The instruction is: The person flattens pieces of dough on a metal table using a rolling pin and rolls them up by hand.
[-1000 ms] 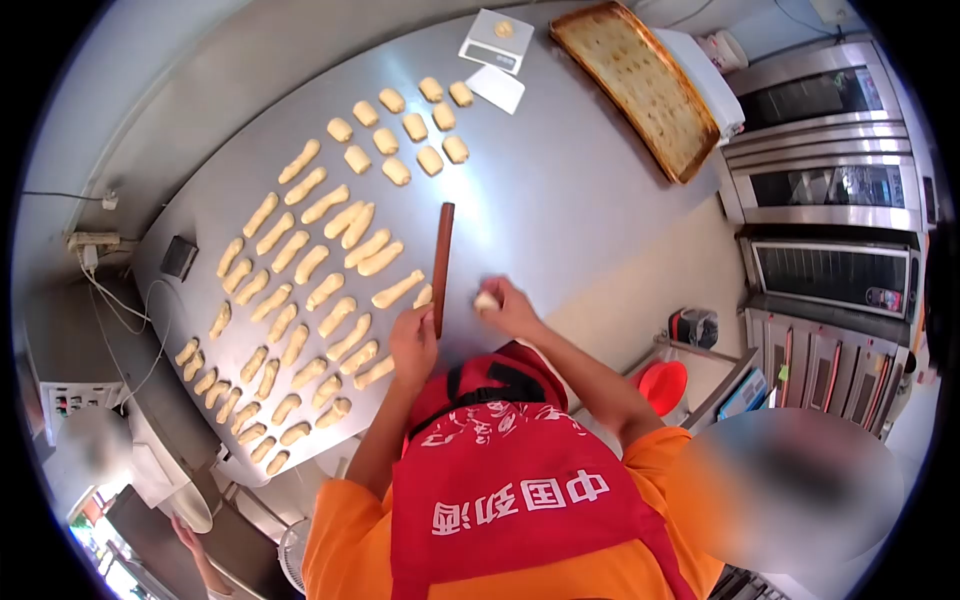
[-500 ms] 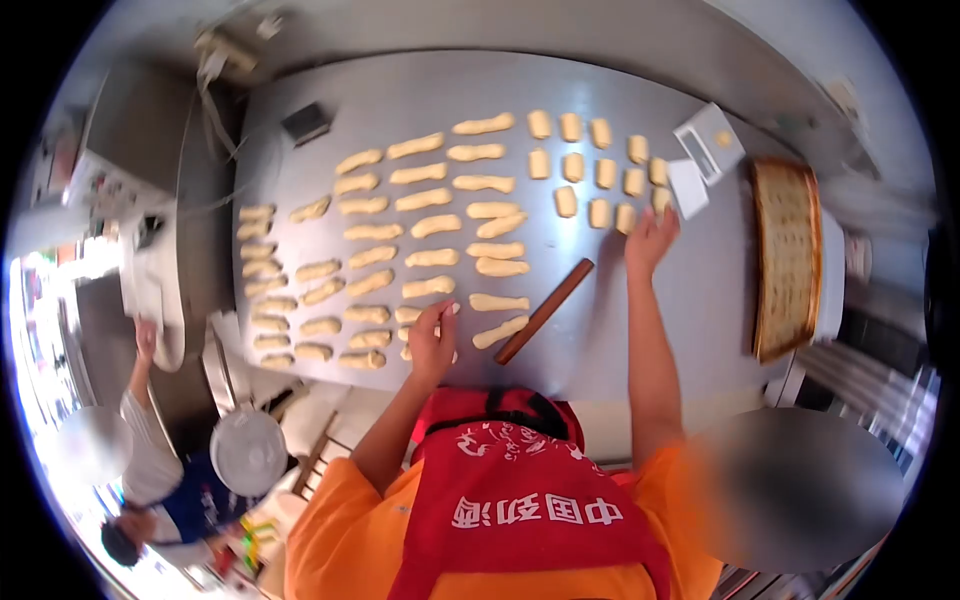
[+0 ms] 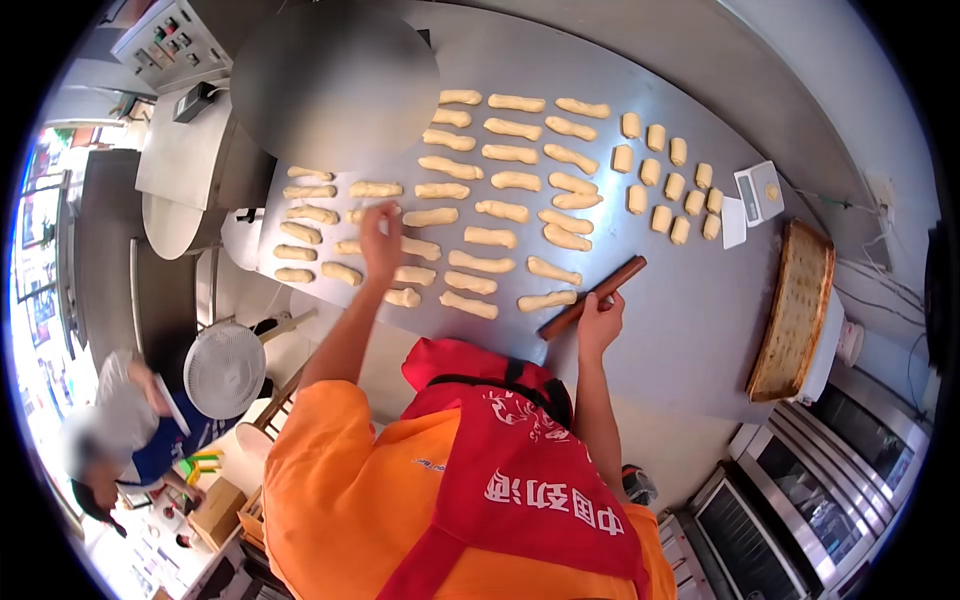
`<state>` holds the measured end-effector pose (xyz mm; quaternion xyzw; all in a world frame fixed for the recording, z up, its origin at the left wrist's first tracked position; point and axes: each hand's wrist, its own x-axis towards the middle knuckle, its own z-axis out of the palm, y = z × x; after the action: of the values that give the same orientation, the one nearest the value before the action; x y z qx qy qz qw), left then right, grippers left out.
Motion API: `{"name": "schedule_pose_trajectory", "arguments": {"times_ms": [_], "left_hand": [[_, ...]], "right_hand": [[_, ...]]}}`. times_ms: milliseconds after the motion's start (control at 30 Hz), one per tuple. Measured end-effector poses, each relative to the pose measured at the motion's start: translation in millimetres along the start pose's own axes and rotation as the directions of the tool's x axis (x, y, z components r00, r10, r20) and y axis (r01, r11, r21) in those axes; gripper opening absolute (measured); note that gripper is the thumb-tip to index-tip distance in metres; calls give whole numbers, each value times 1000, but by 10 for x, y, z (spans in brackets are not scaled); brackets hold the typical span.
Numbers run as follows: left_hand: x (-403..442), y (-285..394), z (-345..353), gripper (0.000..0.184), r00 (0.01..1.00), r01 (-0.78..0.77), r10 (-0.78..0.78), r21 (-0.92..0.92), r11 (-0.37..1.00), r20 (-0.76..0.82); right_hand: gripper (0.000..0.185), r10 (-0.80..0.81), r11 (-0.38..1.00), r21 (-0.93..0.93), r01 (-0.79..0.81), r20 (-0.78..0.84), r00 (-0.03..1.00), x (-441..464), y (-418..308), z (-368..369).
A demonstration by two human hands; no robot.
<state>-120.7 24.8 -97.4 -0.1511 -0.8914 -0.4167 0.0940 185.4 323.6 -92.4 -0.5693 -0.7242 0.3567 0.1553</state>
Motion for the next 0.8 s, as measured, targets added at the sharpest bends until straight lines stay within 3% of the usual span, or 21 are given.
{"name": "schedule_pose_trajectory", "arguments": {"times_ms": [67, 100, 167, 200, 300, 333, 400, 467, 500, 533, 567, 667, 733, 767, 800], "left_hand": [[403, -376, -215, 26, 992, -122, 118, 120, 985, 35], [597, -516, -306, 30, 985, -167, 155, 173, 971, 81], [912, -746, -477, 35, 919, -338, 291, 152, 929, 266], [1021, -863, -529, 41, 868, -389, 322, 114, 914, 378], [1220, -922, -653, 46, 703, -370, 227, 74, 926, 674], [1272, -886, -652, 48, 669, -374, 177, 121, 920, 722], [1368, -946, -582, 43, 660, -310, 183, 42, 950, 729], [1536, -1121, -478, 32, 599, -149, 27, 78, 986, 800], [1710, -1710, -273, 21, 500, -576, 340, 13, 817, 797], [1832, -1396, -303, 17, 447, -229, 21, 91, 969, 894], [2005, -968, -427, 17, 263, 117, -287, 265, 957, 921], [2187, -292, -475, 18, 261, 178, -303, 263, 948, 917], [2402, -173, -513, 20, 230, 137, -148, 118, 983, 962], [2391, 39, -619, 20, 280, 132, -72, 36, 991, 957], [2520, 84, -625, 20, 242, 186, -88, 43, 982, 966]], "right_hand": [[46, 13, 989, 149, -2, -77, 997, 33, 180, 43], [41, 128, 941, 325, -98, -74, 989, 7, 127, -33], [32, 336, 727, 637, -257, -4, 942, -109, -34, -249], [34, 299, 732, 645, -219, -15, 954, -160, -12, -320], [38, 342, 712, 663, -230, -42, 939, -406, 68, -475], [37, 357, 693, 682, -232, -46, 933, -513, 88, -495], [37, 371, 696, 676, -242, -51, 927, -717, 151, -468], [35, 404, 682, 692, -238, -84, 911, -924, 264, -399], [31, 448, 655, 712, -253, -95, 889, -1018, 220, -375], [30, 445, 625, 740, -248, -77, 892, -1124, 180, -371], [30, 435, 595, 766, -243, -53, 899, -1205, 161, -379], [30, 465, 561, 796, -227, -76, 882, -1376, 196, -333], [30, 474, 591, 772, -233, -98, 875, -1411, 268, -376], [30, 463, 609, 752, -251, -80, 883, -1418, 299, -391], [30, 467, 602, 758, -252, -78, 881, -1440, 295, -413]]}}
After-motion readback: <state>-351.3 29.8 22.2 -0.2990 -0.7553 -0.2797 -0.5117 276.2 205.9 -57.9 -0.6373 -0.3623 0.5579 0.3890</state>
